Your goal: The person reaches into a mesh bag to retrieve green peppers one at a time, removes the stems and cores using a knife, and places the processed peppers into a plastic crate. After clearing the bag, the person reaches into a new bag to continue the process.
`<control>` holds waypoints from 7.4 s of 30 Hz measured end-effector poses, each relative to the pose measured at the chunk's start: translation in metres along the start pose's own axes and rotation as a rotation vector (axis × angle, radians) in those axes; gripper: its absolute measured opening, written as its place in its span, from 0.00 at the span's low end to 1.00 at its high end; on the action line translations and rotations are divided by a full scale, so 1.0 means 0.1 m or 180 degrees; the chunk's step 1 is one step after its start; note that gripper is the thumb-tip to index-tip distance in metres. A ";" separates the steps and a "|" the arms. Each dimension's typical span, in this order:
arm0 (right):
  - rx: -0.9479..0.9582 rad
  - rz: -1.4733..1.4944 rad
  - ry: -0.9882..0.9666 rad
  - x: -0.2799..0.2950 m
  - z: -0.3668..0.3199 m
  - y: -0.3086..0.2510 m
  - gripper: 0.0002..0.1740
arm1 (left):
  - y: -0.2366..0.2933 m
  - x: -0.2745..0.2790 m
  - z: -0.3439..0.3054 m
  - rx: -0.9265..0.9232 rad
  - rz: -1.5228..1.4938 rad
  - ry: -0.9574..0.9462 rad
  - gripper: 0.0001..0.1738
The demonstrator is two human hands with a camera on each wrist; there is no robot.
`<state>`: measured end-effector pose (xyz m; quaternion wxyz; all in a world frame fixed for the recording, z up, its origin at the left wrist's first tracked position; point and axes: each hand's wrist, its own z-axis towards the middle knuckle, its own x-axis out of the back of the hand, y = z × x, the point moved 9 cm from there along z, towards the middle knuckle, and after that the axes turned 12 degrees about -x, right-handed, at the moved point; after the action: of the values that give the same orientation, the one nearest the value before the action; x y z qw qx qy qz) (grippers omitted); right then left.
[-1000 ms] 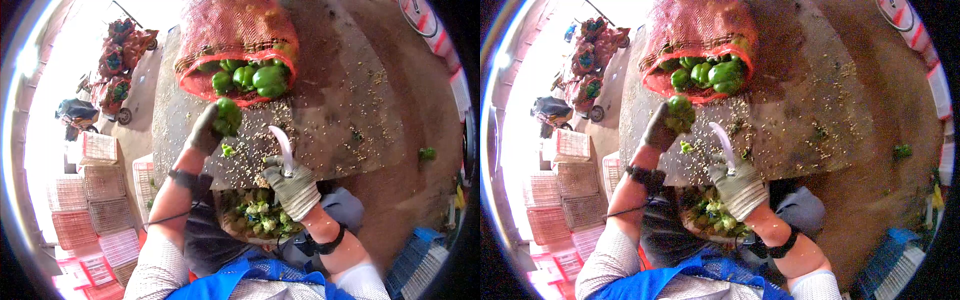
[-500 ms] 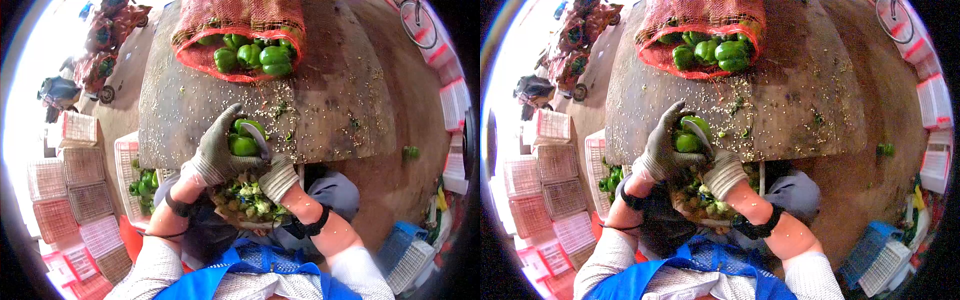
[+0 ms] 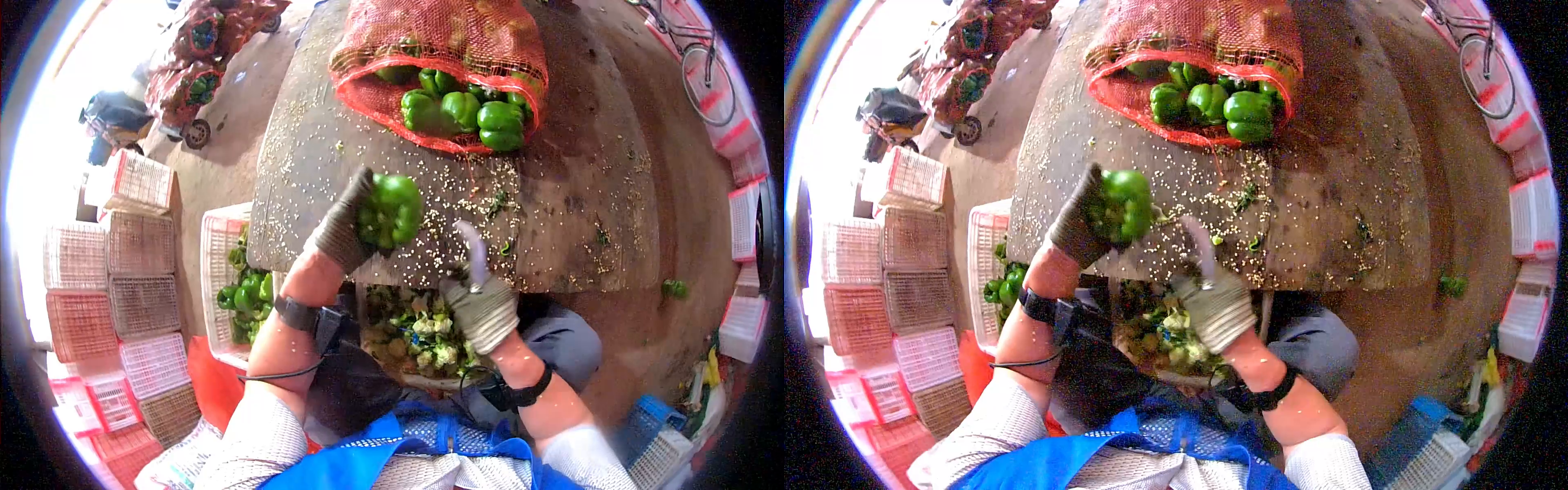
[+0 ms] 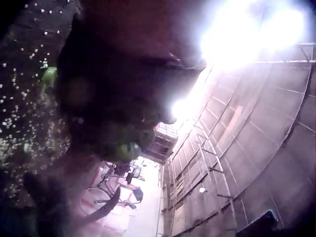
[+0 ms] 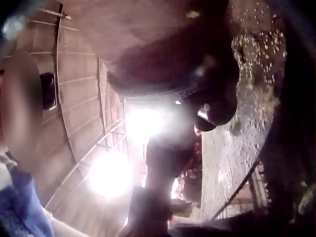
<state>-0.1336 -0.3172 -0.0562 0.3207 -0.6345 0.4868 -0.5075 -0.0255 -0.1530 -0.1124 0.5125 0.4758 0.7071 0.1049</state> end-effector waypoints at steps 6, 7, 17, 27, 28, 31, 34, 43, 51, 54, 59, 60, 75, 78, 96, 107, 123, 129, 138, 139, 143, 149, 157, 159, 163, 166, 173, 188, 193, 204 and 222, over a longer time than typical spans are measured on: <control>0.0483 0.0669 0.0052 0.23 0.13 -0.20 0.48 | -0.54 -0.64 -0.28 0.0754 0.0571 -0.1051 0.46; 0.0502 0.0421 0.0049 0.24 0.13 -0.23 0.48 | -0.55 -0.66 -0.23 0.0638 0.0594 -0.1015 0.43; 0.0319 0.0992 -0.0099 0.31 0.19 -0.18 0.47 | -0.27 -0.82 -0.53 -0.2277 0.3005 -0.0392 0.32; -0.0506 0.0084 0.0605 0.07 0.28 0.16 0.33 | -0.67 -0.30 -0.02 -0.0861 0.0909 0.0044 0.26; -0.0421 0.0126 0.0599 0.07 0.27 0.14 0.33 | -0.80 -0.32 0.04 -0.0438 0.0526 -0.0168 0.25; 0.0492 0.0091 0.0637 0.06 0.16 -0.12 0.35 | -1.01 -0.38 0.01 0.0493 -0.0440 -0.0678 0.21; 0.0742 0.0760 0.0098 0.07 0.08 -0.38 0.35 | -1.01 -0.29 -0.20 0.0720 -0.0444 0.0090 0.19; -0.1184 0.2874 -0.0733 0.27 0.06 0.27 0.35 | -0.33 -0.26 0.06 0.0165 -0.0811 0.0032 0.42; -0.0765 0.3070 -0.1130 0.03 0.09 0.32 0.38 | 1.30 1.29 -0.99 -0.1335 0.0327 0.0664 0.33; -0.1036 0.3085 -0.1127 0.01 -0.05 0.20 0.37 | 1.97 1.93 -1.65 -0.1297 0.4530 0.1787 0.30; -0.0944 0.2721 -0.1388 -0.25 -0.02 0.30 0.34 | 1.16 0.89 -1.65 -0.2090 0.4695 0.0286 0.33; -0.0770 0.2184 -0.1321 -0.28 0.02 0.31 0.33 | 0.89 0.30 -1.66 -0.1881 0.4617 -0.0409 0.35; -0.0715 0.1107 -0.0338 0.09 0.07 0.37 0.27 | -0.48 -0.73 -0.84 -0.1207 0.3407 -0.1433 0.36; -0.1101 0.1604 -0.0682 0.11 0.05 0.53 0.28 | -0.44 -0.90 -0.80 -0.1459 0.3885 -0.1975 0.41; -0.0465 0.0938 -0.0366 0.07 0.15 0.22 0.44 | -0.31 -0.70 -0.75 -0.1487 0.3706 -0.1063 0.28; 0.0320 0.0348 0.0722 -0.09 0.09 -0.06 0.43 | -0.57 -0.32 -0.71 -0.0735 0.0996 0.0494 0.15; 0.0491 0.1052 0.0078 0.19 0.03 -0.16 0.47 | 0.01 -0.75 -0.65 -0.1472 0.3202 -0.0658 0.06; -0.0294 0.0637 0.0257 0.11 0.06 0.13 0.38 | -0.54 -0.50 -0.65 -0.1062 0.1956 -0.0116 0.24; 0.0292 0.0390 -0.0155 -0.19 -0.19 -0.09 0.38 | -0.61 -0.33 -0.99 -0.0750 0.1375 -0.0044 0.15; 0.0641 0.0505 -0.0004 -0.16 -0.24 -0.20 0.38 | -0.65 -0.21 -0.98 -0.0576 0.0791 0.0122 0.14; 0.0754 0.0118 0.0135 -0.34 -0.31 -0.16 0.37 | -0.52 -0.35 -1.08 -0.0864 0.4171 -0.1355 0.22; 0.0437 -0.0254 -0.0243 -0.34 -0.49 -0.30 0.33 | -0.19 -0.25 -1.44 -0.0010 0.4917 -0.1238 0.21; 0.0375 0.0703 -0.0059 -0.18 0.06 0.02 0.32 | -0.24 -0.68 -0.60 0.0041 0.1796 0.0000 0.20; 0.0560 0.0461 0.0328 0.12 0.10 -0.14 0.43 | -0.16 -0.79 -0.49 -0.0395 0.2235 -0.0149 0.20; -0.0034 0.1421 -0.0314 0.35 0.19 -0.05 0.53 | -0.15 -1.03 -0.47 -0.0684 0.2743 -0.1086 0.22; 0.0582 0.1056 0.0016 0.23 0.16 0.07 0.54 | -0.07 -1.03 -0.57 -0.0082 0.2766 -0.1075 0.24; 0.0045 0.1824 -0.0407 -0.02 0.24 0.18 0.34 | 0.11 -1.05 -0.69 -0.0937 0.4316 -0.1141 0.24; -0.0467 0.0980 0.0067 -0.03 0.27 0.23 0.28 | -0.40 -0.36 -0.19 -0.0422 0.2310 -0.0917 0.29; -0.0576 0.1395 0.0074 0.09 0.36 0.39 0.24 | -0.57 -0.27 -0.12 0.0217 0.0605 0.0047 0.27; -0.1277 0.2082 0.0108 0.30 0.19 0.52 0.19 | -0.61 -0.32 -0.25 -0.0154 0.1201 -0.0754 0.20; -0.0577 -0.0217 0.0576 0.12 0.28 0.14 0.21 | -0.10 -0.60 -0.29 -0.1087 0.2026 -0.0561 0.29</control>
<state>-0.1113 -0.3355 -0.0729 0.1993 -0.6286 0.5358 -0.5273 -0.0540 -0.1949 -0.0683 0.5852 0.5867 0.4491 0.3341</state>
